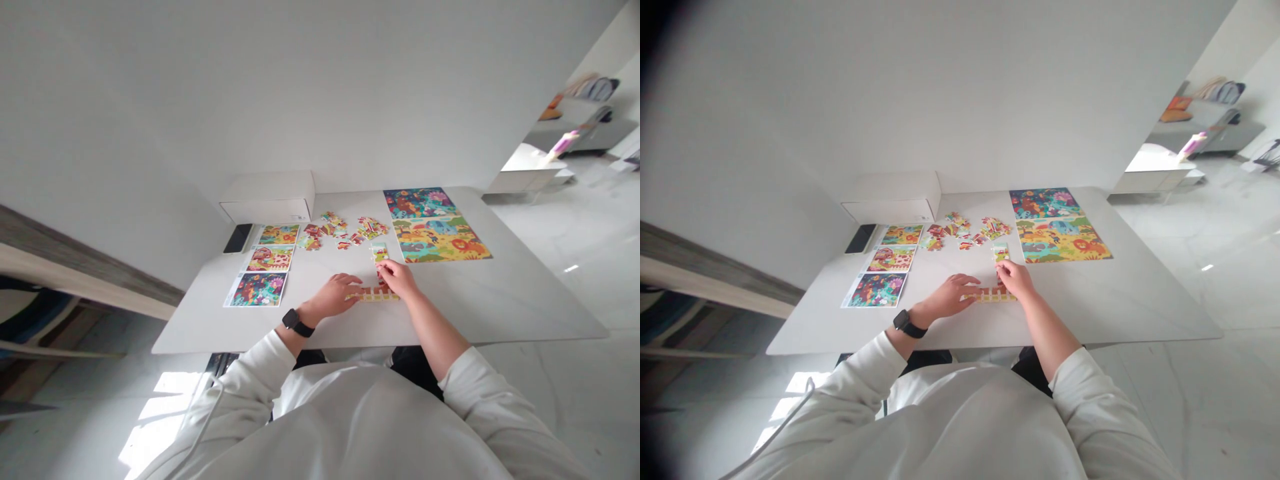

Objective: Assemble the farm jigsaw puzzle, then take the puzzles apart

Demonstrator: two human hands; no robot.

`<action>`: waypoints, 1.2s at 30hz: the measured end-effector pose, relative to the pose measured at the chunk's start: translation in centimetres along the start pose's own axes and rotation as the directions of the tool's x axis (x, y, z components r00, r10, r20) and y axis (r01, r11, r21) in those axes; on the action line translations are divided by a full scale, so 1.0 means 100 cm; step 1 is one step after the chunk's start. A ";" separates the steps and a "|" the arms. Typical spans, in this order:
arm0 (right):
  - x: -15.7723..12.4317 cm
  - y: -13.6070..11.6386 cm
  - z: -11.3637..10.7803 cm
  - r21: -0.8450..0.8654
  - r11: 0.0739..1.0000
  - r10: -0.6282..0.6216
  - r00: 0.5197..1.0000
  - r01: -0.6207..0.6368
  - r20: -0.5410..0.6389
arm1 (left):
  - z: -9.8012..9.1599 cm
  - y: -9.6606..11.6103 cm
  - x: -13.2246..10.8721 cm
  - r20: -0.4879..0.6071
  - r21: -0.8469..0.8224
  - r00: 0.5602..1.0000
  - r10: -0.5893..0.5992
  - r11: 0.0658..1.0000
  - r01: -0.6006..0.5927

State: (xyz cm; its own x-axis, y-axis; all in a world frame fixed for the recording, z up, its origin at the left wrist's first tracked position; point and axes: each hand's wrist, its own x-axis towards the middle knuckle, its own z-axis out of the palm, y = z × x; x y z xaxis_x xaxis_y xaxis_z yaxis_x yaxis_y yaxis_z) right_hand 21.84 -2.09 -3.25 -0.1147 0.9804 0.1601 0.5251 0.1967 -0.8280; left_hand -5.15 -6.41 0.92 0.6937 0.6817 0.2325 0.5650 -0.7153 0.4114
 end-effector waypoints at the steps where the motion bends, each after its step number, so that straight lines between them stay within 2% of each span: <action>1: 0.000 0.000 0.000 -0.007 1.000 -0.006 1.000 0.006 -0.007 | -0.005 -0.004 0.005 -0.028 -0.029 1.000 0.001 1.000 -0.002; 4: -0.001 -0.002 -0.001 -0.013 1.000 -0.011 1.000 0.011 -0.026 | -0.020 -0.020 0.018 -0.155 -0.147 0.985 -0.076 0.988 0.053; 6: -0.002 -0.004 -0.001 0.001 1.000 -0.001 1.000 0.001 -0.020 | -0.026 -0.036 0.024 -0.224 -0.247 0.952 -0.208 0.957 0.151; 8: -0.002 -0.005 -0.001 0.027 0.999 0.019 1.000 -0.019 -0.004 | -0.027 -0.053 0.028 -0.272 -0.366 0.882 -0.386 0.889 0.276; 10: -0.003 -0.005 0.000 0.059 0.997 0.044 0.999 -0.045 0.010 | -0.025 -0.071 0.027 -0.308 -0.481 0.780 -0.544 0.797 0.366; 12: -0.003 -0.006 0.001 0.092 0.993 0.073 0.997 -0.074 0.017 | -0.020 -0.085 0.025 -0.320 -0.570 0.689 -0.650 0.713 0.407; 14: -0.003 -0.005 0.001 0.106 0.990 0.097 0.995 -0.098 0.013 | -0.017 -0.095 0.021 -0.305 -0.621 0.642 -0.704 0.658 0.426; 16: -0.002 -0.004 0.002 0.103 0.988 0.118 0.993 -0.117 -0.007 | -0.015 -0.101 0.019 -0.303 -0.630 0.638 -0.708 0.651 0.424; 21: 0.005 -0.002 0.001 0.152 0.974 0.175 0.983 -0.165 -0.052 | -0.013 -0.108 0.020 -0.291 -0.598 0.663 -0.690 0.672 0.437; 23: 0.012 -0.003 -0.004 0.206 0.952 0.234 0.972 -0.226 -0.017 | -0.012 -0.108 0.021 -0.252 -0.607 0.663 -0.705 0.649 0.459; 25: 0.022 -0.004 -0.011 0.239 0.922 0.297 0.952 -0.305 0.070 | -0.010 -0.108 0.021 -0.230 -0.613 0.663 -0.712 0.636 0.470; 27: 0.033 -0.004 -0.017 0.245 0.909 0.315 0.941 -0.337 0.122 | -0.009 -0.108 0.021 -0.229 -0.614 0.659 -0.717 0.631 0.473; 29: 0.041 -0.001 -0.019 0.258 0.925 0.275 0.960 -0.277 0.045 | -0.009 -0.107 0.020 -0.237 -0.615 0.650 -0.722 0.630 0.475; 32: 0.043 0.005 -0.017 0.250 0.957 0.189 0.970 -0.148 -0.150 | -0.009 -0.107 0.020 -0.260 -0.610 0.646 -0.717 0.641 0.466; 34: 0.040 0.008 -0.015 0.196 0.976 0.139 0.969 -0.098 -0.205 | -0.007 -0.107 0.019 -0.271 -0.604 0.658 -0.702 0.657 0.452; 36: 0.037 0.009 -0.013 0.087 0.995 0.068 0.976 -0.051 -0.209 | -0.005 -0.105 0.019 -0.276 -0.591 0.680 -0.679 0.678 0.437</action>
State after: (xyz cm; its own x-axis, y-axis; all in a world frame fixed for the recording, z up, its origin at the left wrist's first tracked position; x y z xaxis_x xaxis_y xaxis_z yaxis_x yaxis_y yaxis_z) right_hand 22.99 1.71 -2.73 0.1002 0.9721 0.2120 0.4549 0.1447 -0.8787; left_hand -9.99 2.52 -2.54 -0.0357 0.9919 0.1222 0.4224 -0.0958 0.9013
